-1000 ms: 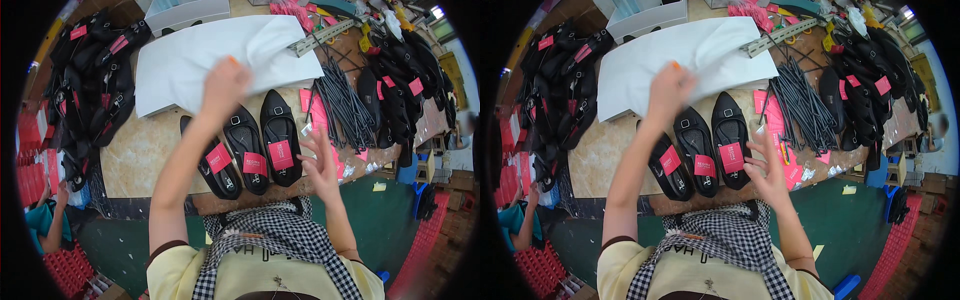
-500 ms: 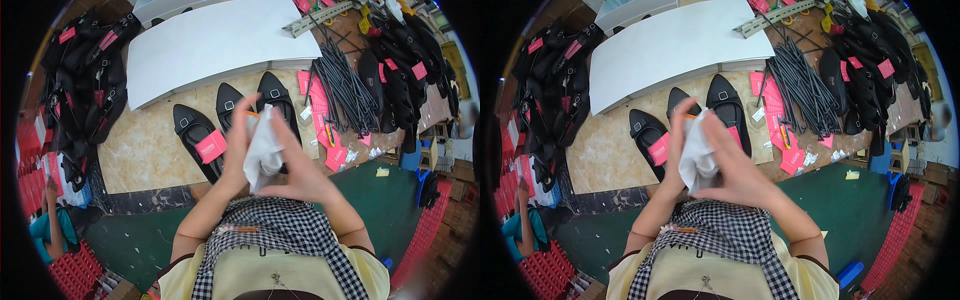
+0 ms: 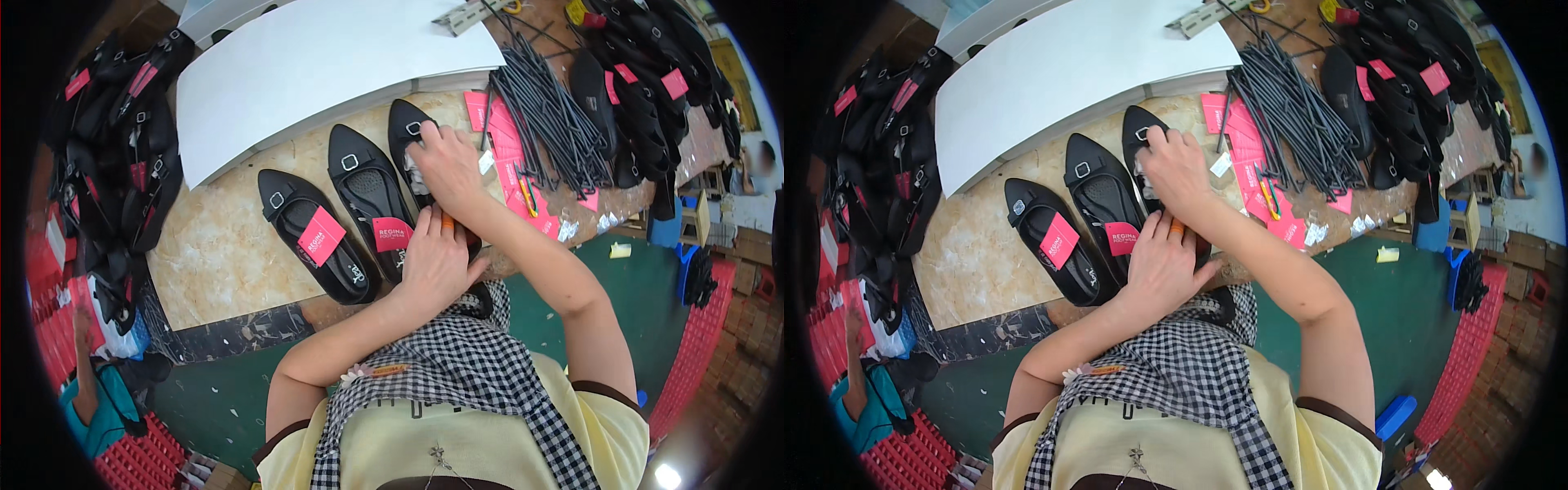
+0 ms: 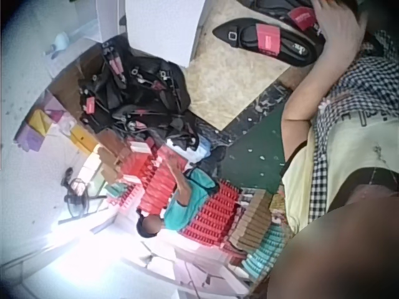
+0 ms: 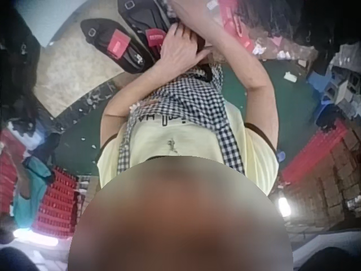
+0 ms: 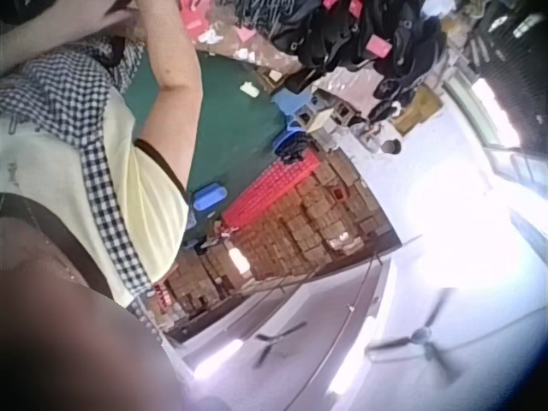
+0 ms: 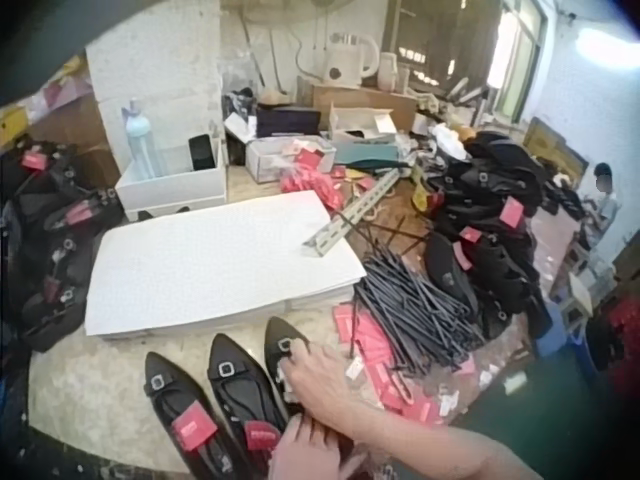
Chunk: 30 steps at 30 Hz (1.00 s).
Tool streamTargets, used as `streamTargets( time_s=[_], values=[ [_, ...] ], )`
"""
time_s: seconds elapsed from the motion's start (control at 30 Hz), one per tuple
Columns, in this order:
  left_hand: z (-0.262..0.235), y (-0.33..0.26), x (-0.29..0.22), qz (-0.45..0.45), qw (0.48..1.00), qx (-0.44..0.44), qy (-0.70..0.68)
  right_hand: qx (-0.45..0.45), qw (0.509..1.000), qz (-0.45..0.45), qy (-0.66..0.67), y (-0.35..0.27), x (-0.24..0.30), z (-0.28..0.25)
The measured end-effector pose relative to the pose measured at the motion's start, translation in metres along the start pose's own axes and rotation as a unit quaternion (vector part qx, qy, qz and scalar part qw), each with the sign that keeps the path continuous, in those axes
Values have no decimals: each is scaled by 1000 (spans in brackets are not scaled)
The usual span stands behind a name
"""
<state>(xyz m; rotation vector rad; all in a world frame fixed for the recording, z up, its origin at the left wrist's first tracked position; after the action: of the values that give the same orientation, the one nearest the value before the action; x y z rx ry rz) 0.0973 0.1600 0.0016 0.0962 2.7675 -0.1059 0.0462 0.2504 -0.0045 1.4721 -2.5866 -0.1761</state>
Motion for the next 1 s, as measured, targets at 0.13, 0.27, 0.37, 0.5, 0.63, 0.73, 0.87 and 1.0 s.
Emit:
streamTargets(
  time_s=[0.13,0.27,0.37,0.5,0.63,0.73,0.87,1.0],
  values=[
    [6,-8,4,-14,998,-33,47,-5,935,-15,353,-17,-19,-30],
    [3,-1,-6,19,998,-33,48,-53,958,108,261,7,-63,7],
    [-12,13,17,62,992,67,87,3,943,150,298,2,-59,14],
    [-149,83,180,-53,905,-320,276,-29,893,186,410,-42,-78,-31],
    [-140,71,277,-198,887,-299,291,-37,856,229,461,-76,-72,-46],
    [-139,61,237,-143,925,-342,80,-29,852,235,467,-78,-67,-50],
    [-129,-20,16,164,956,-237,-54,-72,479,263,834,-78,-51,-33],
    [-165,-42,41,117,906,-379,-148,43,318,249,914,-76,8,-20]
  ],
)
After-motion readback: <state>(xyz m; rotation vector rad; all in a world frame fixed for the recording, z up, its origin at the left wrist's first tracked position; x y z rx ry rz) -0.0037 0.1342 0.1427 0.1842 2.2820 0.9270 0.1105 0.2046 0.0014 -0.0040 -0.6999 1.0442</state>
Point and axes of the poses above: each hand's wrist, its own y-axis towards the middle knuckle, its own z-axis out of the palm, x = y × z, the point moved 9 cm from there along y, towards the middle knuckle, and after that the axes turned 4 degrees about y, right-handed, at the moved point
